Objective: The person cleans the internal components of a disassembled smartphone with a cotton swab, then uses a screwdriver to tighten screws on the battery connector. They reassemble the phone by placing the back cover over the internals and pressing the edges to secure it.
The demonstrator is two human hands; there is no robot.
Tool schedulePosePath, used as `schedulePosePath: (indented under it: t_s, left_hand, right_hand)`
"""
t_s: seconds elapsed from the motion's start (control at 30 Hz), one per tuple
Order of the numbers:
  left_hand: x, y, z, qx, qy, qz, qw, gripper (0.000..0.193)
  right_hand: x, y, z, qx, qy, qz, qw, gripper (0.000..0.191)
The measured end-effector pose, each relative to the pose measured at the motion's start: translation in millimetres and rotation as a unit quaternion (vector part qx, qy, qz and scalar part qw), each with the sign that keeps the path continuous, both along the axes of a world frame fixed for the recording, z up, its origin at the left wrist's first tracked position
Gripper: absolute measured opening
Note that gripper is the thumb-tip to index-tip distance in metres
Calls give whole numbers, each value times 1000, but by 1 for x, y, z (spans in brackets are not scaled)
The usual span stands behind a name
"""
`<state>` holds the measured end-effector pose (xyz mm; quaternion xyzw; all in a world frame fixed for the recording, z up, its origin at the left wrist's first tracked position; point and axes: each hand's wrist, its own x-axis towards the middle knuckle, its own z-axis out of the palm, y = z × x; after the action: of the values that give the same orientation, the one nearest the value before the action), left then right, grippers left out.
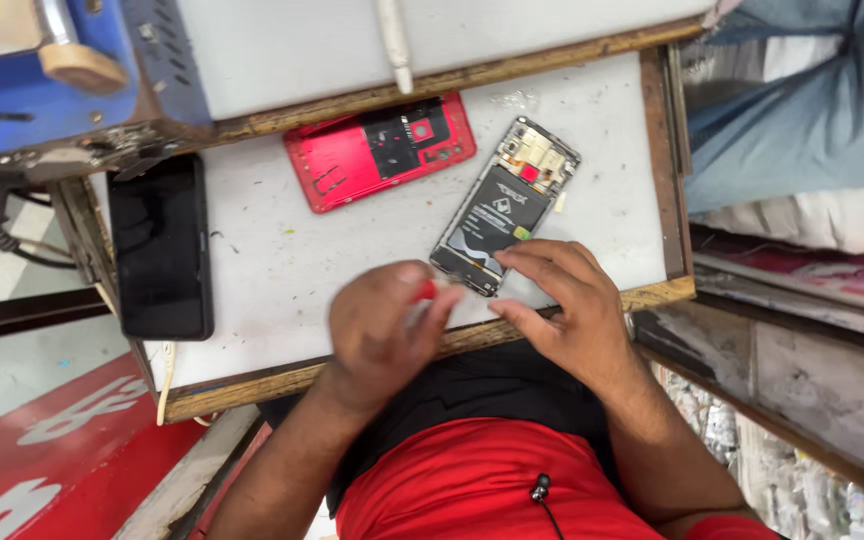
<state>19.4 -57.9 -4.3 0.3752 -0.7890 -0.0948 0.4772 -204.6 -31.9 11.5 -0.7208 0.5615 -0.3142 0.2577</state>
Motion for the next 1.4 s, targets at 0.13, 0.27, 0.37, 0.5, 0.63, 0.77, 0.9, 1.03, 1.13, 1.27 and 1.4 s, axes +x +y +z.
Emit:
schedulePosePath:
  t_s: [0.13, 0.27, 0.37, 0.5, 0.63, 0.77, 0.9, 1.03, 1.13, 1.27, 1.4]
  left_hand:
    - [6, -3, 0, 29, 17, -46, 998, 69]
    - [3, -5, 0, 15, 15, -73, 997, 69]
    - [0, -6, -1, 4, 10, -70, 997, 68]
    - [-3, -9, 0, -5, -6, -66, 998, 70]
    - [-8, -12, 13, 16, -2, -110, 994, 67]
    - [-11, -11, 32, 9, -39, -127, 991, 52]
    - [-6, -12, 42, 204, 12, -243, 948, 43]
    - [-6, -14, 44, 179, -18, -170, 969, 42]
    - [-8, -15, 45, 203, 11, -204, 958, 45]
    - [-8, -15, 46, 261, 19, -174, 949, 42]
    - [-5, -17, 42, 162, 20, -198, 966, 47]
  right_hand:
    - [0, -2, 0, 0, 21, 8, 1000, 36]
    - [0, -3, -2, -10, 34, 24, 999, 37]
    - [0, -2, -4, -19, 39, 23, 999, 35]
    - [0, -2, -9, -37, 36, 27, 998, 33]
    - [0, -2, -12, -46, 43, 33, 997, 32]
    - [-4, -3, -10, -17, 35, 35, 999, 34]
    - [-9, -5, -6, -14, 35, 39, 999, 37]
    - [-8, -5, -5, -21, 18, 32, 999, 37]
    - [-4, -5, -6, -2, 37, 28, 999, 39]
    - [-2, -4, -6, -20, 46, 23, 998, 36]
    - [-3, -4, -8, -20, 52, 23, 998, 32]
